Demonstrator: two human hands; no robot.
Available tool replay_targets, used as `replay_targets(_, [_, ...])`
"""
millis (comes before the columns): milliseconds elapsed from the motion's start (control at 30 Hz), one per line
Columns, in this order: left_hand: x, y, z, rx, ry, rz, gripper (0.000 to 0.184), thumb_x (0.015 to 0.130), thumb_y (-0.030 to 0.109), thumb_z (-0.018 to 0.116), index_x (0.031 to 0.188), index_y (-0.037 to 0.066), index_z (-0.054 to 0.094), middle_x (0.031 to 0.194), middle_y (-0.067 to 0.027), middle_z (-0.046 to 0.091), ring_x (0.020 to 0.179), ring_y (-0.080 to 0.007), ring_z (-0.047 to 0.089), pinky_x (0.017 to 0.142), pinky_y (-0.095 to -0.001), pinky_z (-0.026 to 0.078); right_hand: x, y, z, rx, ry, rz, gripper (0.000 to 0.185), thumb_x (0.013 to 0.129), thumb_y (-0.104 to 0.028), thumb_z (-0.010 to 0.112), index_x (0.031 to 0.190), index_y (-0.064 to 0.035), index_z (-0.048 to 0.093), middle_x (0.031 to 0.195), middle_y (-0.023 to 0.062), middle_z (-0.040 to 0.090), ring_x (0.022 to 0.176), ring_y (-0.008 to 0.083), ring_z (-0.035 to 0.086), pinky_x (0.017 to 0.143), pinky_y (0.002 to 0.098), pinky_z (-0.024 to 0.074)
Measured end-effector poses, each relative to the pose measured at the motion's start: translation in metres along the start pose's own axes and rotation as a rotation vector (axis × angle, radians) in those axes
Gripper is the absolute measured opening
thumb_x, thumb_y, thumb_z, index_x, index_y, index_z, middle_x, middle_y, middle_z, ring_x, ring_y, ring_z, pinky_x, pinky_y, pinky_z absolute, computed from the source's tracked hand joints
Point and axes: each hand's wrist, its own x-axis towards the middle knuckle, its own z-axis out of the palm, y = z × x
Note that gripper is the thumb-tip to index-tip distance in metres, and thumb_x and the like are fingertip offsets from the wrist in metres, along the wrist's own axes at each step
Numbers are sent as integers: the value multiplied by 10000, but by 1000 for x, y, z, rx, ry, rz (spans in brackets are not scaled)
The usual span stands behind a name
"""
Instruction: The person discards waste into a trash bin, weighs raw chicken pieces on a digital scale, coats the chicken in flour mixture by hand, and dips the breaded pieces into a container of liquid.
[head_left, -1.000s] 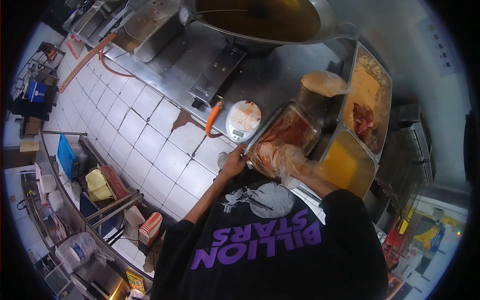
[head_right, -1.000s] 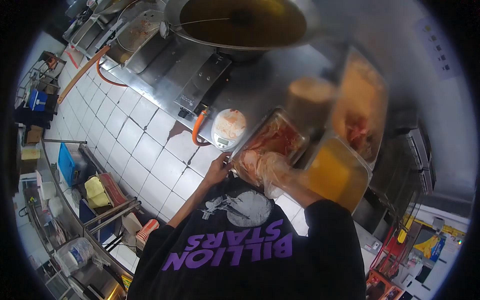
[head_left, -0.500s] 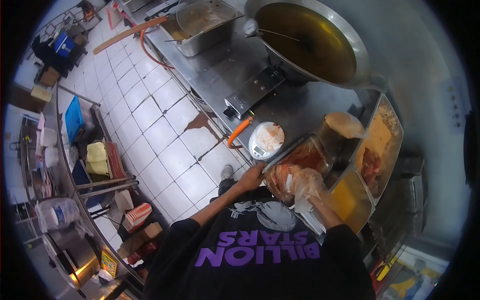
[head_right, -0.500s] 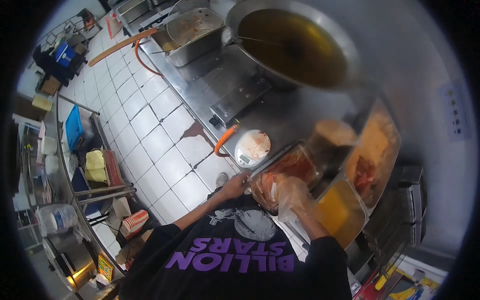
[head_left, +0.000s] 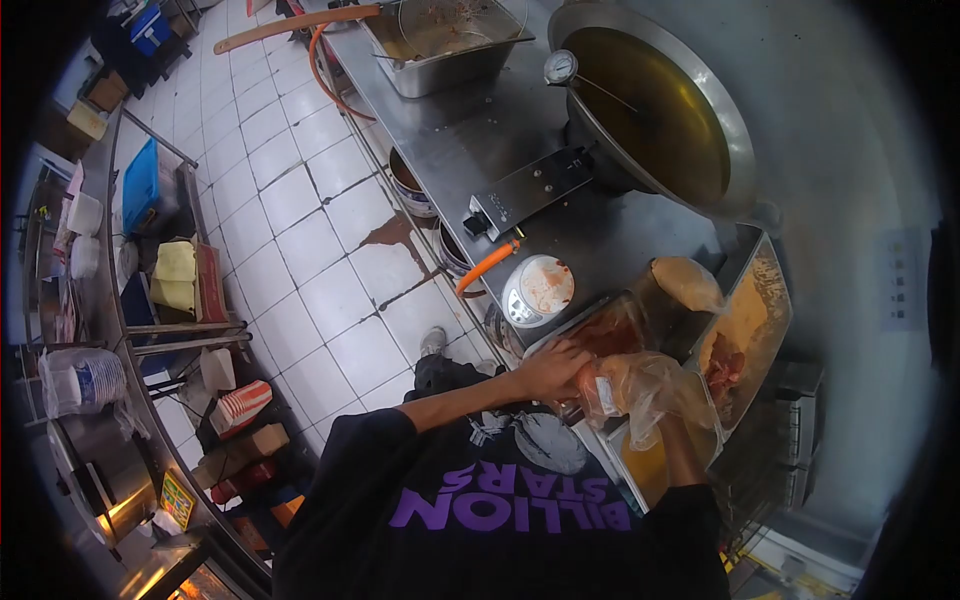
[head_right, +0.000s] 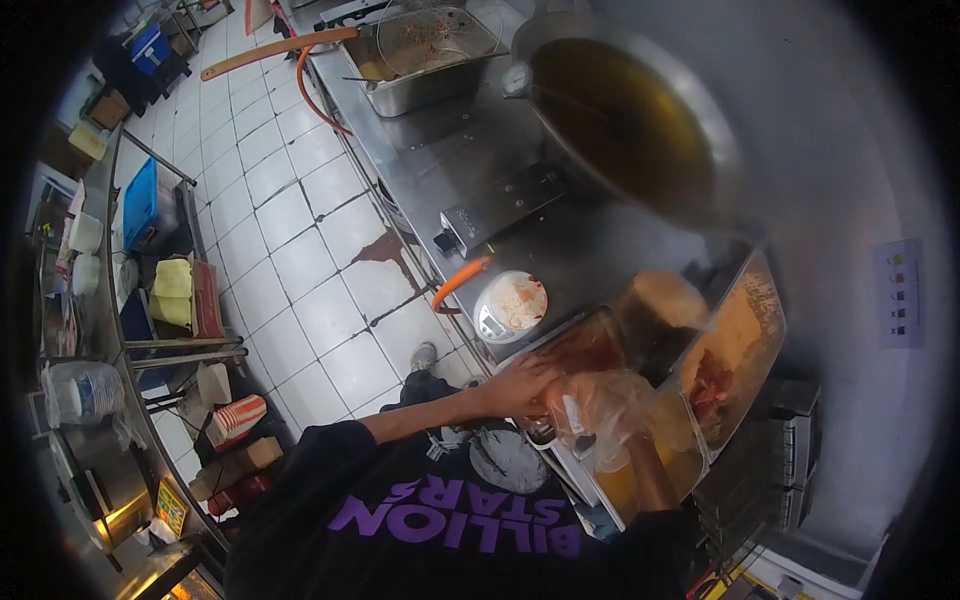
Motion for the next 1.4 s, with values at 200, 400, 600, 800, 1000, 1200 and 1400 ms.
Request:
replay_targets(200, [2,-6,4,-74,-56,-57,333,727,223,628,970,36,500,1014,-176,537,996,-351,483,858,-450,362,-15,-2,-24,73,29,70,245,746,-213,608,923,-43,615,920,64,610,867,221,595,800,330,469])
replay_targets(400, [-4,-15,13,16,-94,-194,168,749,145,590,894,64,570,910,-115,598,968,-315,503,834,-430,363,-27,-8,-55,179,46,117,261,748,-211,615,942,-35,607,943,61,605,883,215,590,819,320,465])
replay_targets(600, [-16,-24,11,102,-159,-239,312,736,138,613,1043,88,599,962,-102,622,974,-291,506,859,-440,336,-43,-32,-104,384,44,83,279,751,-208,622,962,-28,600,965,57,601,899,210,586,838,311,461])
replay_targets(800, [-8,-12,3,94,-160,-305,347,756,189,627,1085,88,588,1054,-126,588,1006,-297,499,893,-466,329,-34,-74,-116,722,-107,-20,297,753,-206,630,981,-20,592,987,54,596,916,204,581,857,301,457])
replay_targets(1000, [-31,-10,-20,78,-195,-301,391,762,181,635,1129,74,556,1091,-159,548,1018,-322,501,879,-454,383,52,-112,-34,764,22,-243,328,755,-186,606,1022,2,577,1003,75,608,935,221,590,846,307,460])
replay_targets(1200, [-60,5,-58,-158,-69,-507,375,775,184,636,1083,-11,545,1005,-201,558,956,-357,527,844,-419,426,139,-122,46,474,49,-244,402,688,-203,674,1039,-19,609,1005,133,635,865,189,621,780,283,479])
replay_targets(1400, [-87,9,-81,-242,-65,-757,364,817,203,621,1113,5,543,945,-165,585,845,-290,586,768,-357,467,134,-140,35,-33,398,-204,392,650,-231,697,1012,-89,647,958,125,660,882,282,633,769,335,497])
